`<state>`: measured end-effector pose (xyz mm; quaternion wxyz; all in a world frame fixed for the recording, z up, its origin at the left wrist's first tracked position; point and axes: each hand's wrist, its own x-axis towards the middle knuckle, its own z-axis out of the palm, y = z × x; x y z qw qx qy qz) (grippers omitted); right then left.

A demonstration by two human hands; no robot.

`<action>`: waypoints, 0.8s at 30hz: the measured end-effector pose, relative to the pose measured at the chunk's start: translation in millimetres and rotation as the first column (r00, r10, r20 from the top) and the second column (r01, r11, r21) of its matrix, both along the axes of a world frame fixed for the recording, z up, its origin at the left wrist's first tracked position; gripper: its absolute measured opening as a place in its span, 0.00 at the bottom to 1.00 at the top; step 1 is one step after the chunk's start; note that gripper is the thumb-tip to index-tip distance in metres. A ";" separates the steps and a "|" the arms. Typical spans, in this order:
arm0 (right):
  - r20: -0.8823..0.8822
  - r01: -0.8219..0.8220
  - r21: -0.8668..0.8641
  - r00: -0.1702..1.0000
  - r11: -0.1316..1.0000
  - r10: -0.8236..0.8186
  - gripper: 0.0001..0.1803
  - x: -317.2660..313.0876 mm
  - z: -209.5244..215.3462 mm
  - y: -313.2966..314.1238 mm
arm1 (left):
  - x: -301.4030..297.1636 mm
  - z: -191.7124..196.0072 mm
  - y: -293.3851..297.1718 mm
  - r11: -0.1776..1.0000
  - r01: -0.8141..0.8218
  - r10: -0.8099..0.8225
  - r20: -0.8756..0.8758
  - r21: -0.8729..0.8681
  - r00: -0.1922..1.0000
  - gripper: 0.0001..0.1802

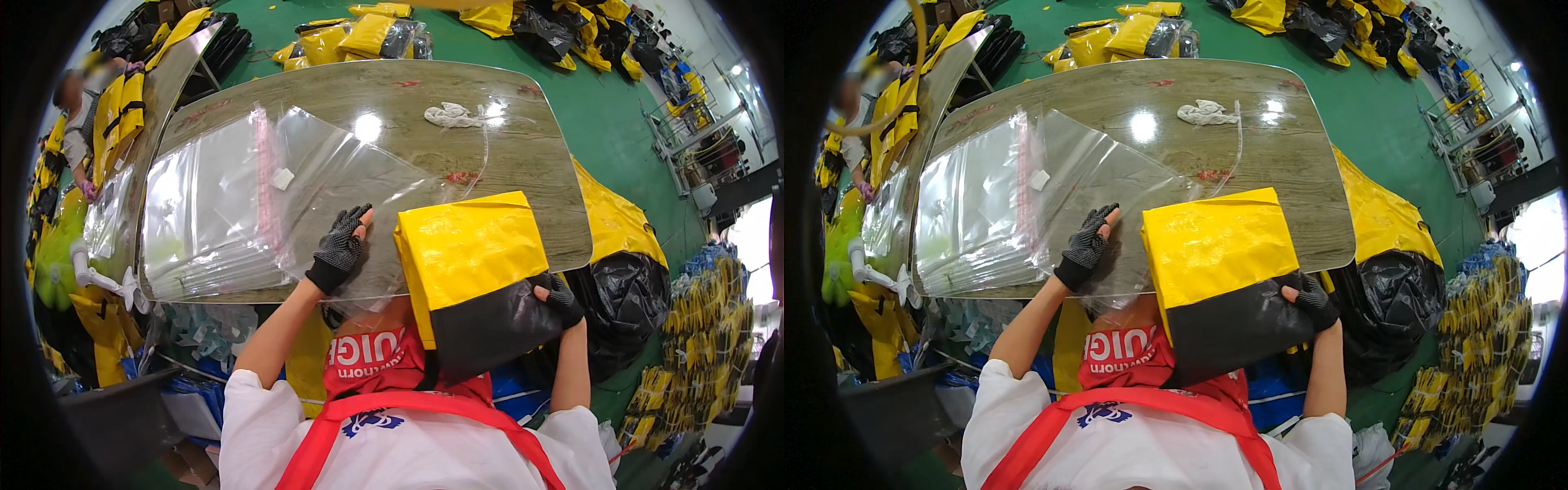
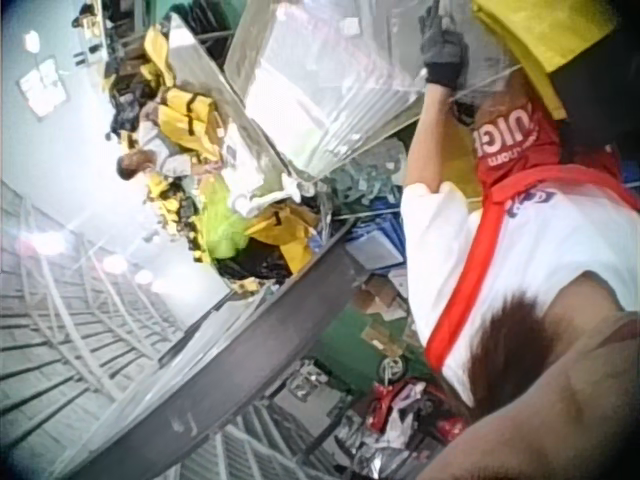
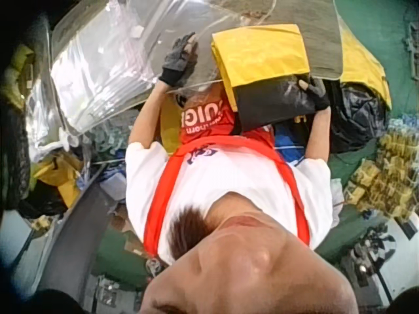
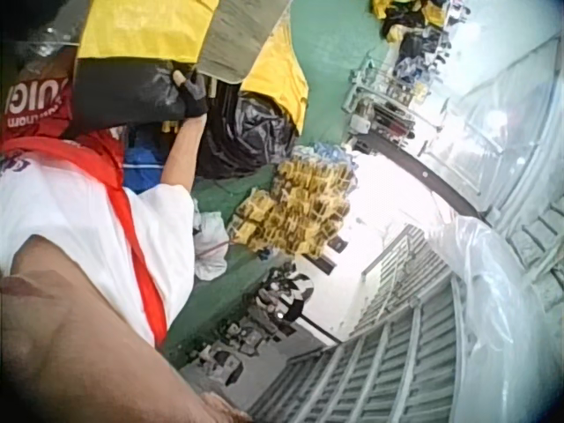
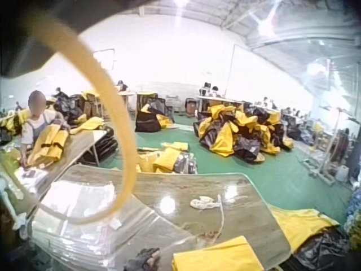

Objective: The person repeatedly folds yellow and black delivery bags and places them into clear plastic packaging sleeves. The person handles each bag one at a time, folds it, and inserts it into a sleeve on a table in a factory setting.

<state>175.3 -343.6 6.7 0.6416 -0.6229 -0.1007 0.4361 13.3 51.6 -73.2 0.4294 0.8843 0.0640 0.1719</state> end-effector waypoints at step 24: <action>0.500 -0.160 -0.395 0.789 0.905 0.357 0.20 36.3 -68.6 225.8 | -52.0 84.2 -20.2 0.872 0.359 -0.341 -0.115 0.332 0.933 0.23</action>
